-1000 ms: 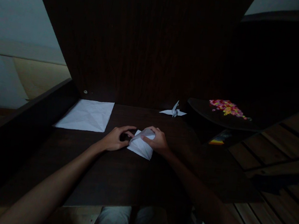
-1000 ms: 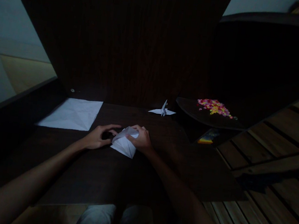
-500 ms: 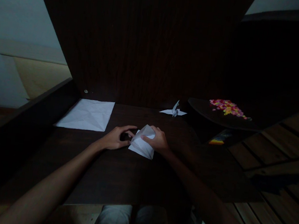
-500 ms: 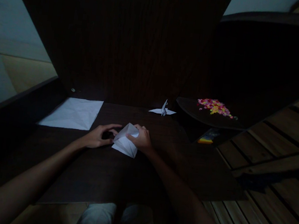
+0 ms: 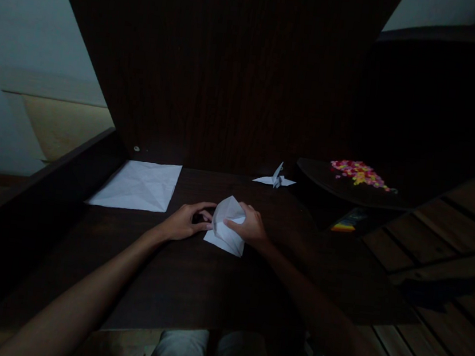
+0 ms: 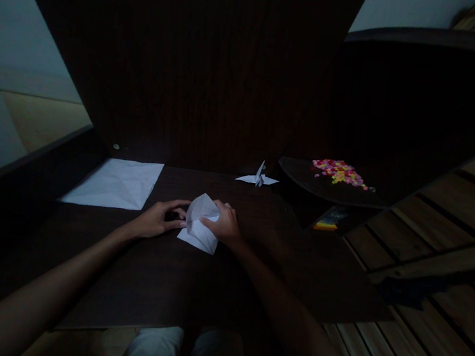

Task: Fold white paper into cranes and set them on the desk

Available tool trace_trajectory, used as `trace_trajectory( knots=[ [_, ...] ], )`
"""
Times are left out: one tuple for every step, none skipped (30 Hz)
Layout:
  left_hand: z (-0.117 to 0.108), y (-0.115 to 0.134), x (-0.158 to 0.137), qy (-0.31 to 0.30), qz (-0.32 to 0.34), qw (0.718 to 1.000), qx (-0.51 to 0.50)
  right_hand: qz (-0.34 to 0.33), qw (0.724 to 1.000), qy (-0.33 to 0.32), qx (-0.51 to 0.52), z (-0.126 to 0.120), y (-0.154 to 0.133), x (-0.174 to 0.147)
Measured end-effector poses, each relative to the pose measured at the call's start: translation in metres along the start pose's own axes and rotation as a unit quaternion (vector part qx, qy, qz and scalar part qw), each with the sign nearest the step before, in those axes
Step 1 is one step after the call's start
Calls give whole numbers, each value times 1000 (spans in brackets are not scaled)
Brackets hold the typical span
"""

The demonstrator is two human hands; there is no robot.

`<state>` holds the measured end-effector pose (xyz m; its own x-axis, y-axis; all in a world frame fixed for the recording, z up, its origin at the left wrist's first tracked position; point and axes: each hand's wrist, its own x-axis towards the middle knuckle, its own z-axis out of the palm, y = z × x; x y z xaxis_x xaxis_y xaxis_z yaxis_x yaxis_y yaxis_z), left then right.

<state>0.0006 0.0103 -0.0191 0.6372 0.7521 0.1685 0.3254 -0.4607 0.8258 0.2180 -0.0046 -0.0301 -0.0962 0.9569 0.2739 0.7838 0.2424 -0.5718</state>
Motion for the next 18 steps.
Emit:
trace_trajectory(
  knots=[
    [0,0,0,3,3,1000,6,-5,1000,3,0,0,0,0],
    [1,-1,1,6,5,1000,12,-8,1000,4,1,0,0,0],
    [1,-1,1,10,7,1000,17,-7,1000,5,2,1,1,0],
    [2,-2,1,13,6,1000,22,-4,1000,6,6,1,1,0],
    [3,-3,2,17,5,999,26,0,1000,6,11,2,1,0],
    [3,-3,2,22,5,999,30,5,1000,7,18,2,2,0],
    [4,-4,2,28,4,999,34,9,1000,7,27,3,2,-1],
    [5,-4,2,34,4,999,39,11,999,7,36,3,3,-1],
    [6,-4,2,40,3,998,44,12,999,6,44,3,3,-1],
    [7,-4,2,46,2,998,49,13,999,5,51,3,4,-1],
    [8,-4,2,50,1,997,53,14,998,4,55,3,4,-1],
    [8,-4,2,53,-1,997,57,14,998,3,58,3,4,-1],
    [9,-3,2,55,-3,997,61,14,998,3,60,2,4,-1],
    [9,-3,2,57,-5,996,64,13,998,3,61,2,4,-1],
    [10,-2,2,59,-7,996,66,12,998,4,63,2,4,-1],
    [10,-2,2,61,-8,996,67,12,998,5,65,1,3,-1],
    [10,-2,3,63,-8,996,67,11,997,6,69,1,3,-1],
    [10,-1,3,65,-8,996,68,10,997,7,75,1,2,-2]
  ],
)
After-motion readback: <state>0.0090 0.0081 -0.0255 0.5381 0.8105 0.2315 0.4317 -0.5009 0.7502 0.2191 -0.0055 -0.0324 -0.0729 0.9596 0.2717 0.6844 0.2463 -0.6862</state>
